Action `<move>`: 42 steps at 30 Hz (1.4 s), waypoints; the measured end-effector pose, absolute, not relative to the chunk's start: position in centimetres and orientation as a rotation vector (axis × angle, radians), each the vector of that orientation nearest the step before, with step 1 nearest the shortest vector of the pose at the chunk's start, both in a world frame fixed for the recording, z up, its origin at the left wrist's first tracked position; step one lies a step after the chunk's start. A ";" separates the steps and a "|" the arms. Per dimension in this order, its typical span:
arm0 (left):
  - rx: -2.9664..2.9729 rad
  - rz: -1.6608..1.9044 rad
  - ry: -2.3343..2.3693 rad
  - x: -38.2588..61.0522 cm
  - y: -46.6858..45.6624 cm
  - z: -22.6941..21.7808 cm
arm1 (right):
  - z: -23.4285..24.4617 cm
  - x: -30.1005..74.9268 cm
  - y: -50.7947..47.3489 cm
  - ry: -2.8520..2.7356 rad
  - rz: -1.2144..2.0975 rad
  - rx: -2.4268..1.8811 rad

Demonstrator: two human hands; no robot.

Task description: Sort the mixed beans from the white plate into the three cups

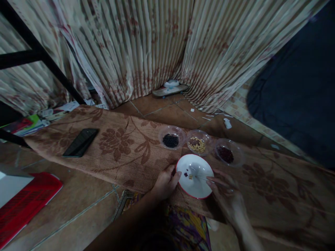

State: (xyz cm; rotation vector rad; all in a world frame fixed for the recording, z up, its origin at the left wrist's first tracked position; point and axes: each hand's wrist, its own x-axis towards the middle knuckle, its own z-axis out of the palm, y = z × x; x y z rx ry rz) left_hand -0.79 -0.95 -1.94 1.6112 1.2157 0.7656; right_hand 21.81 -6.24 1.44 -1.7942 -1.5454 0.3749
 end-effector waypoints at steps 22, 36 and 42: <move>1.618 0.753 1.231 -0.8 -0.9 -2.0 | 0.5 22.0 -6.6 -1.452 0.487 -1.817; 1.562 0.792 1.204 -1.0 -0.9 -0.7 | 5.6 22.8 2.3 -1.270 0.108 -1.526; 1.561 0.809 1.209 -0.9 -0.9 -0.7 | 4.5 21.7 -1.2 -1.250 0.248 -1.578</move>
